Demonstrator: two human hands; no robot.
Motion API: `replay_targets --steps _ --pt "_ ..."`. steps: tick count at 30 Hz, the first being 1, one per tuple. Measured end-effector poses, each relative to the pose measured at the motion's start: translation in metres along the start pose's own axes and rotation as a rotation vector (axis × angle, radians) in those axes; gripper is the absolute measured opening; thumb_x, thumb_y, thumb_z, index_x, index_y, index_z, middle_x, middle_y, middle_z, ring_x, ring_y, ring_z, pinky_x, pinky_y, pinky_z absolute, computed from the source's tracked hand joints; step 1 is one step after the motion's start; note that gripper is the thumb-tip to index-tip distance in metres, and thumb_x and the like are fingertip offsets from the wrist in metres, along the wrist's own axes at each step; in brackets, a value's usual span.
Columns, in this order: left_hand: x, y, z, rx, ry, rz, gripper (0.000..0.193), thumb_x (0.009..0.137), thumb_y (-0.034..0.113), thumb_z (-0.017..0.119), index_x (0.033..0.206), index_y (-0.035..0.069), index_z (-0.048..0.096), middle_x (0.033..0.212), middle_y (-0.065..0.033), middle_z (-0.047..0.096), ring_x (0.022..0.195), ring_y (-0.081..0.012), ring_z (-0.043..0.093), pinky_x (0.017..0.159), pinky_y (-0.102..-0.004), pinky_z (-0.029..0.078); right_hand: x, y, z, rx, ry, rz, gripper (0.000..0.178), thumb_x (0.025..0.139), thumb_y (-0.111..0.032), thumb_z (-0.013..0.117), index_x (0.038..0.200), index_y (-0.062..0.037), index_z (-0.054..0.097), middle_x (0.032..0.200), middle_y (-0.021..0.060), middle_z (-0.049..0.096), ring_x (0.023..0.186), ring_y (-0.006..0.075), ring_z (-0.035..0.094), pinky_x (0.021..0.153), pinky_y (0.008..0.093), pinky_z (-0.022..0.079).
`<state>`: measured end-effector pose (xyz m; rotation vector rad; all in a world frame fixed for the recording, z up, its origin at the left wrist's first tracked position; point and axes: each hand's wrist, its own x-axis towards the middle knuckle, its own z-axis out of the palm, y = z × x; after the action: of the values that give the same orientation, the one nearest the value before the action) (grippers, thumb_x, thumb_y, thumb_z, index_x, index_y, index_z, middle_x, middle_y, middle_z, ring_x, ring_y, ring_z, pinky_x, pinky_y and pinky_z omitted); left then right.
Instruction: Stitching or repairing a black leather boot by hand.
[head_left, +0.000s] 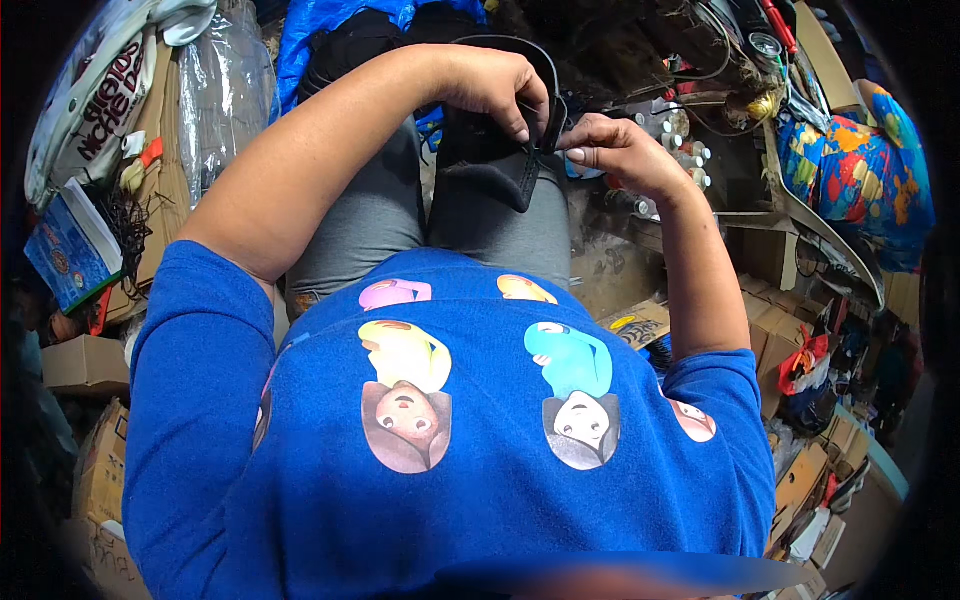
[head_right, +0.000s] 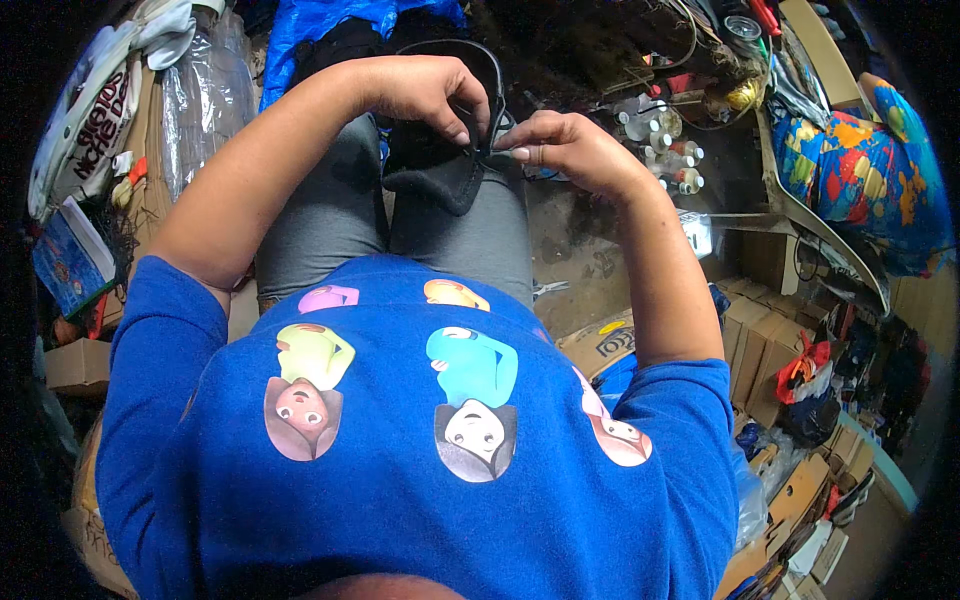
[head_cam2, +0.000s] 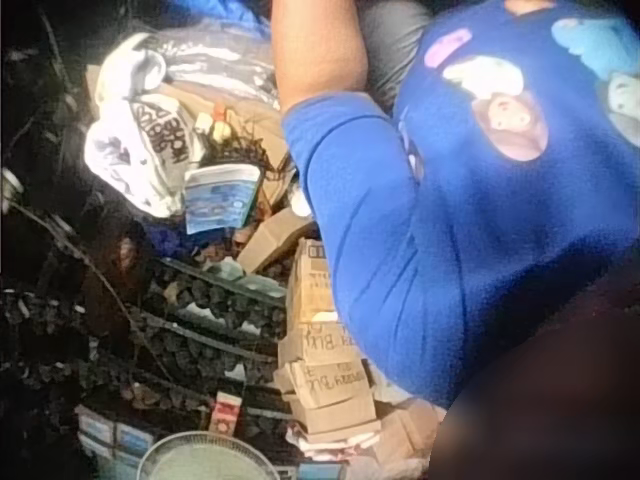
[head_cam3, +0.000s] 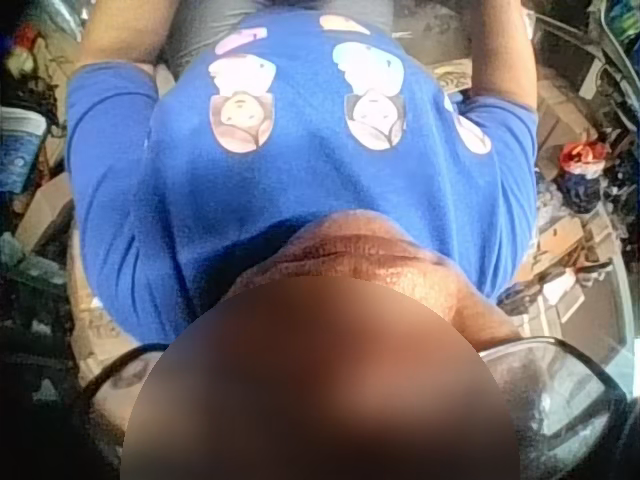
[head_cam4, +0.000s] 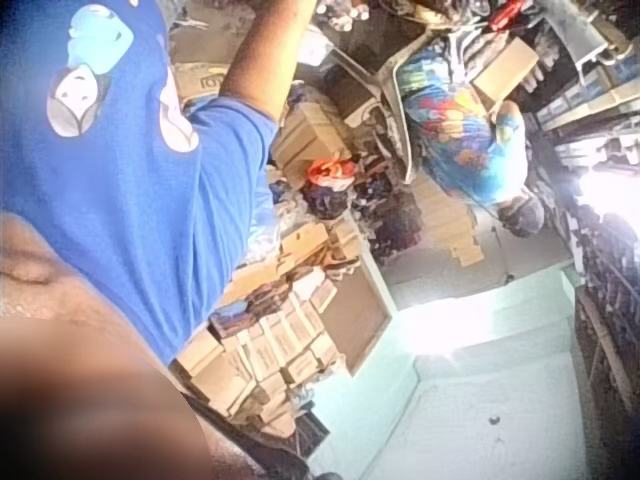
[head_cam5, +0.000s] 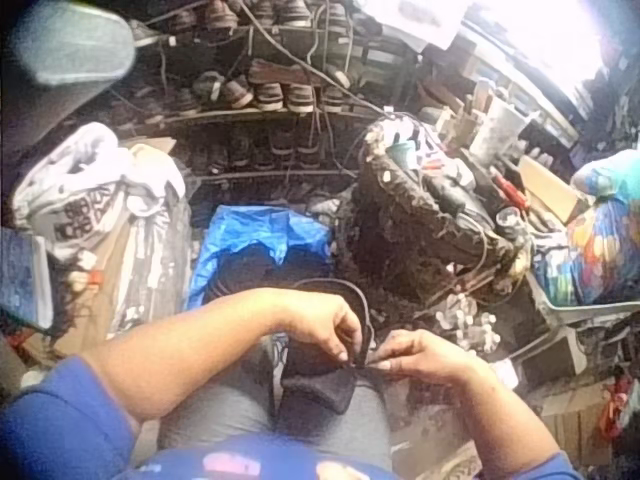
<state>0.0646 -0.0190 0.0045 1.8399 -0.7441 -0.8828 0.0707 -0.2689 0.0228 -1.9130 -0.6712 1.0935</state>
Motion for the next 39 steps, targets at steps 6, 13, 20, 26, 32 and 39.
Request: replay_targets --steps 6,13,20,26,32,39 --pt "-0.003 -0.001 0.001 -0.097 0.019 -0.021 0.023 0.081 0.015 0.07 0.099 0.001 0.07 0.088 -0.0035 0.07 0.084 -0.0114 0.062 0.083 -0.0278 0.047 -0.004 -0.023 -0.002 -0.144 -0.007 0.1 0.024 0.086 -0.01 0.065 0.11 -0.0096 0.07 0.096 0.0054 0.061 0.095 0.0179 0.058 0.089 0.0301 0.044" --pt "-0.003 -0.005 -0.001 -0.099 0.012 0.022 0.023 0.08 0.015 0.071 0.098 0.001 0.07 0.087 -0.0035 0.07 0.082 -0.0114 0.062 0.082 -0.0277 0.048 -0.002 -0.031 -0.001 -0.201 0.015 0.104 0.024 0.084 -0.01 0.067 0.108 -0.0108 0.072 0.093 0.0068 0.061 0.091 0.0182 0.059 0.086 0.0307 0.045" --pt "-0.001 -0.006 0.0 -0.072 0.053 -0.003 0.022 0.079 0.015 0.071 0.096 0.001 0.071 0.087 -0.0042 0.071 0.082 -0.0124 0.063 0.083 -0.0287 0.048 -0.004 -0.039 0.01 -0.353 0.154 -0.045 0.018 0.081 -0.007 0.07 0.098 -0.006 0.073 0.084 0.0085 0.061 0.082 0.0203 0.062 0.076 0.0309 0.049" --pt "0.0 -0.009 0.0 -0.098 0.048 0.023 0.022 0.079 0.015 0.071 0.095 0.001 0.07 0.086 -0.0041 0.07 0.082 -0.0129 0.063 0.084 -0.029 0.047 0.002 -0.045 0.005 -0.392 0.119 -0.021 0.016 0.079 -0.006 0.071 0.094 -0.003 0.072 0.084 0.0089 0.062 0.08 0.0194 0.063 0.075 0.0301 0.05" --pt "0.0 -0.016 -0.001 -0.111 0.029 0.057 0.023 0.079 0.013 0.071 0.097 0.0 0.069 0.09 -0.005 0.07 0.087 -0.0141 0.063 0.087 -0.0292 0.047 0.008 -0.02 0.005 0.058 0.072 0.118 0.017 0.082 -0.009 0.072 0.098 -0.0025 0.071 0.092 0.0031 0.065 0.088 0.0125 0.062 0.079 0.0281 0.049" --pt "-0.008 -0.013 0.0 -0.121 0.023 0.062 0.024 0.077 0.01 0.071 0.099 -0.001 0.068 0.093 -0.006 0.07 0.09 -0.0152 0.063 0.089 -0.0304 0.047 0.012 0.01 0.008 0.238 0.037 0.029 0.02 0.083 -0.011 0.072 0.101 -0.0038 0.071 0.092 -0.0002 0.065 0.087 0.0106 0.06 0.08 0.0258 0.047"
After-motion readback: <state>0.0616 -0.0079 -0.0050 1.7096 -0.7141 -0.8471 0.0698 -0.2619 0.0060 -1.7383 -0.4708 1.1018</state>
